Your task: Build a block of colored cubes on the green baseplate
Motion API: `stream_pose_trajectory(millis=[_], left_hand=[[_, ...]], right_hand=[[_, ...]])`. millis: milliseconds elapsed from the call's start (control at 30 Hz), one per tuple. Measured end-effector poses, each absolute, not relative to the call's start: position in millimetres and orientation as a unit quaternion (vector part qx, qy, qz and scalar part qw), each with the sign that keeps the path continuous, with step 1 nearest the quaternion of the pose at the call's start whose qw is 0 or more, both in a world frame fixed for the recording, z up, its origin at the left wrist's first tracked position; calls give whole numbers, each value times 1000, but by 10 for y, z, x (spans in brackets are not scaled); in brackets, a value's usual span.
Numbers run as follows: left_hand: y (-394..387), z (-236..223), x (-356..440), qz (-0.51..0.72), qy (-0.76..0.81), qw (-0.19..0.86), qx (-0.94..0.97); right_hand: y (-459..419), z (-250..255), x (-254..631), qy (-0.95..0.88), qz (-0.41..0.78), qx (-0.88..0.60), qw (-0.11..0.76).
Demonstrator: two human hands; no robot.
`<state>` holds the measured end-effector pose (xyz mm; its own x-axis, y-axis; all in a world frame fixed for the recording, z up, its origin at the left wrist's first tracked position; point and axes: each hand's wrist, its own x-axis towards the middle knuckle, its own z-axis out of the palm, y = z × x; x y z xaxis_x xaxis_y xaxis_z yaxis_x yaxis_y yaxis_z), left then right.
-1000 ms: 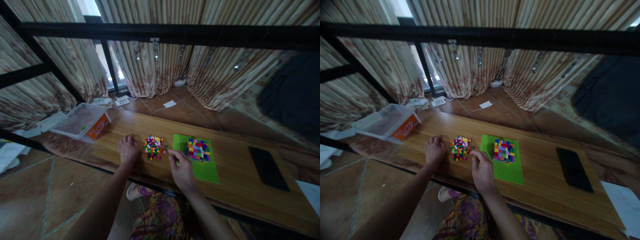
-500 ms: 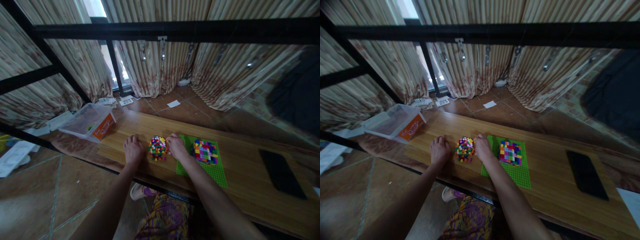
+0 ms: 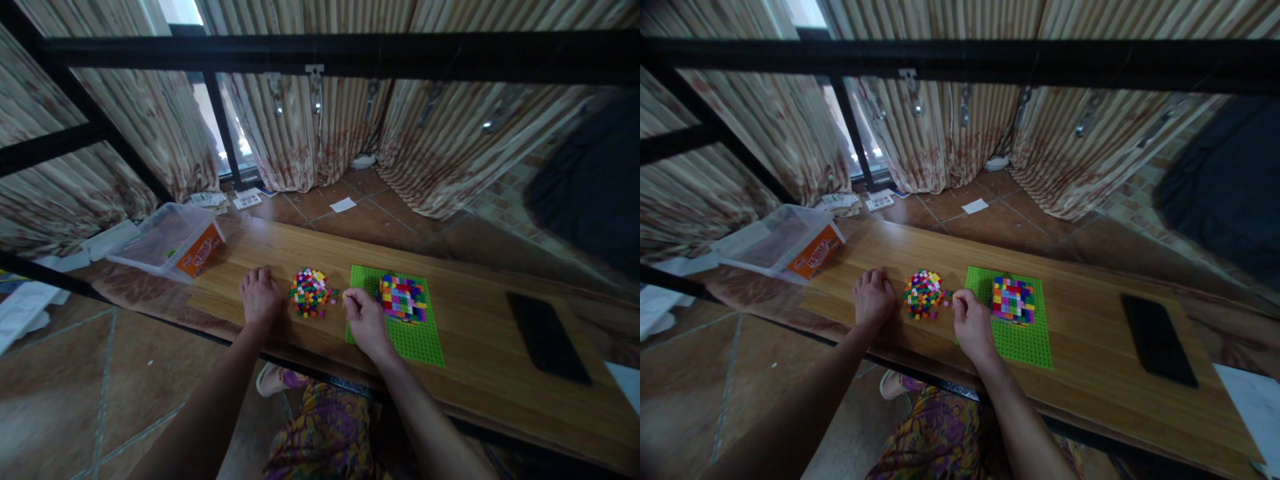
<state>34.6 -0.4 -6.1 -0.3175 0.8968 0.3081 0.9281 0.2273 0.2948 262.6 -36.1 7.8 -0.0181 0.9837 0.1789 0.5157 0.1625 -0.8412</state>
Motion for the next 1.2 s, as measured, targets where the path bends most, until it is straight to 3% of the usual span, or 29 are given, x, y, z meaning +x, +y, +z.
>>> stream_pose_trajectory(millis=[467, 800, 1067, 1200], left_hand=[[7, -63, 343, -214, -783, 29, -583], [-4, -53, 359, -222, -782, 22, -582], [-3, -54, 361, -219, -782, 29, -583], [-3, -64, 360, -218, -781, 36, -583]], right_hand=[[-423, 122, 2441, -742, 209, -571, 284], [-259, 159, 2526, -736, 180, -583, 295], [15, 227, 2450, -790, 139, -581, 140], [76, 249, 2438, -805, 136, -567, 104]])
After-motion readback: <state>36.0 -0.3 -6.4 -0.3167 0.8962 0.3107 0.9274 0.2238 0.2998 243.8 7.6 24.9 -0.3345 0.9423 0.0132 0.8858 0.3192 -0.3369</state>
